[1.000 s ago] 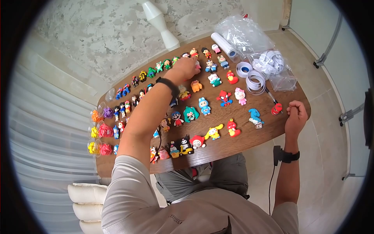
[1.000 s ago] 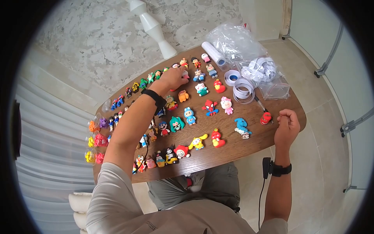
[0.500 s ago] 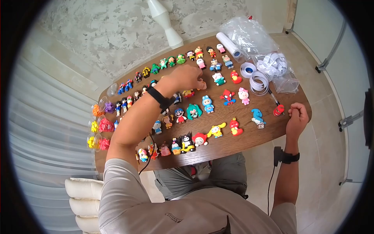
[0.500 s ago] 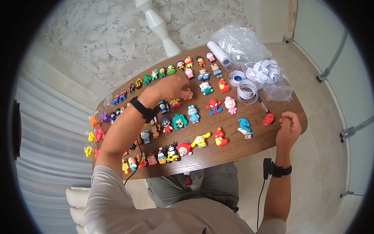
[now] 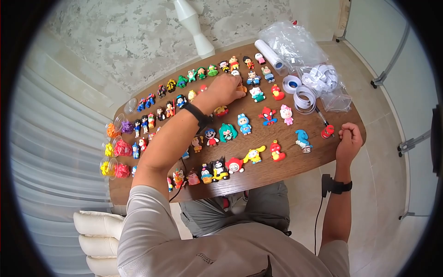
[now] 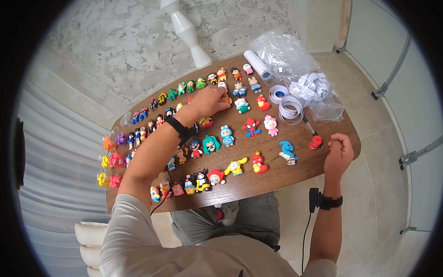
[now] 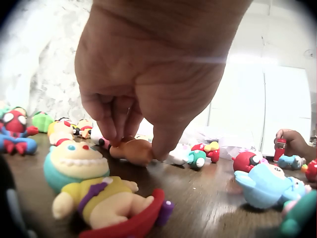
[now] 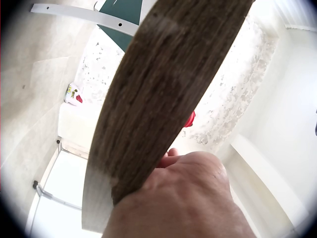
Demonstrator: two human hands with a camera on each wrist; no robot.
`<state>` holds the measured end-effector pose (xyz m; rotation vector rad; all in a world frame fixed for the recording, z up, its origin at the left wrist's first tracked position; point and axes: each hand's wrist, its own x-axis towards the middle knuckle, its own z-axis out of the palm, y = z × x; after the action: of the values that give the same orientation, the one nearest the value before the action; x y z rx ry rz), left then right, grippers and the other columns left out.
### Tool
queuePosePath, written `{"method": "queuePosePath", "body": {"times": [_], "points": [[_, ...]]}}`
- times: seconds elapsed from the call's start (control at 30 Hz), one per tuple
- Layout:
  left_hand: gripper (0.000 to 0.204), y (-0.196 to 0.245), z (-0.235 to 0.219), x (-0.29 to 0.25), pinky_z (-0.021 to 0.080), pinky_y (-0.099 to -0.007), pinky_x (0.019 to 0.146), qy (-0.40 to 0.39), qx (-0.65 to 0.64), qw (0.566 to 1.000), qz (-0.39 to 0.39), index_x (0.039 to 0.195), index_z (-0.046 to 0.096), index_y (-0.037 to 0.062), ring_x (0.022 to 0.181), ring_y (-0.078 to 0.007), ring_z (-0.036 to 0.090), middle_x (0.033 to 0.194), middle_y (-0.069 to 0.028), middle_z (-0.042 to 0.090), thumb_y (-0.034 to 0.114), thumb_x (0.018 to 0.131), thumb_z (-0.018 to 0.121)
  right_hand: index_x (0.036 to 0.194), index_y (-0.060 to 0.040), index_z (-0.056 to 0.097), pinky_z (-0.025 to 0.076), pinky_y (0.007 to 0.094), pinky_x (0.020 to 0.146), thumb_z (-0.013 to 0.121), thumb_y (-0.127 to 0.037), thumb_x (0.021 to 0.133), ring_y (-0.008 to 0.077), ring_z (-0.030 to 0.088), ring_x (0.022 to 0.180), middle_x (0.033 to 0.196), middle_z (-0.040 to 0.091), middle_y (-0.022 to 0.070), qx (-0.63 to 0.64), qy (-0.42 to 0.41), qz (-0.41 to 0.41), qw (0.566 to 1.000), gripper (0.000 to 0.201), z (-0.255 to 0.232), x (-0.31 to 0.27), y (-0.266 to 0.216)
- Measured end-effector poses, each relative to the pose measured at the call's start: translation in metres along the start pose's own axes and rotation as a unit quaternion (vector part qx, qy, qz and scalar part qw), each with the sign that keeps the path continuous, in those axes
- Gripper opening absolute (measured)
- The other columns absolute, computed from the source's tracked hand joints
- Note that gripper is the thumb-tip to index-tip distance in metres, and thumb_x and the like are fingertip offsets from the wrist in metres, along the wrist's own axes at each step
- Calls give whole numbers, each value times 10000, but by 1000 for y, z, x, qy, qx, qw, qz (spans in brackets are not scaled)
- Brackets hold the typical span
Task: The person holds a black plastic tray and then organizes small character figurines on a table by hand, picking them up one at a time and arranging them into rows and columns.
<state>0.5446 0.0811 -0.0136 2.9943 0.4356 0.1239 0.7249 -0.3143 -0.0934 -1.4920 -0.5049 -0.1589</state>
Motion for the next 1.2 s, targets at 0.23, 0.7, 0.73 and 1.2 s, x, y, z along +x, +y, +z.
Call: {"method": "queuePosePath", "body": {"times": [0.23, 0.7, 0.73, 1.2], "points": [[371, 7, -7, -7, 529, -458, 862, -31, 34, 999, -10, 1033, 657, 40, 988, -342, 678, 1013, -163, 715, 369, 871, 712, 931, -11, 655, 417, 203, 633, 506, 16, 928, 49, 536, 704, 779, 604, -2, 11, -7, -13, 1000, 151, 0, 0, 0], [494, 73, -34, -89, 533, -463, 890, -131, 45, 990, 28, 1085, 635, 26, 1084, -339, 651, 1063, -182, 703, 470, 882, 709, 943, -18, 664, 413, 196, 626, 525, 4, 935, 46, 540, 696, 778, 609, -5, 8, -5, -10, 1000, 141, -1, 0, 6], [506, 76, -35, -90, 529, -458, 897, -139, 54, 988, 27, 1087, 629, 27, 1087, -335, 650, 1061, -179, 704, 478, 874, 717, 943, -18, 666, 412, 196, 624, 526, 4, 935, 46, 539, 694, 776, 609, -6, 9, -4, -10, 1000, 142, 0, 1, 6], [518, 68, -46, -72, 520, -474, 913, -178, 6, 984, -27, 1202, 613, 45, 1088, -355, 659, 1095, -184, 702, 463, 905, 683, 933, -14, 670, 408, 199, 606, 529, 5, 930, 46, 536, 682, 773, 613, -4, 16, 4, -11, 1000, 142, 1, 2, 8]]}}
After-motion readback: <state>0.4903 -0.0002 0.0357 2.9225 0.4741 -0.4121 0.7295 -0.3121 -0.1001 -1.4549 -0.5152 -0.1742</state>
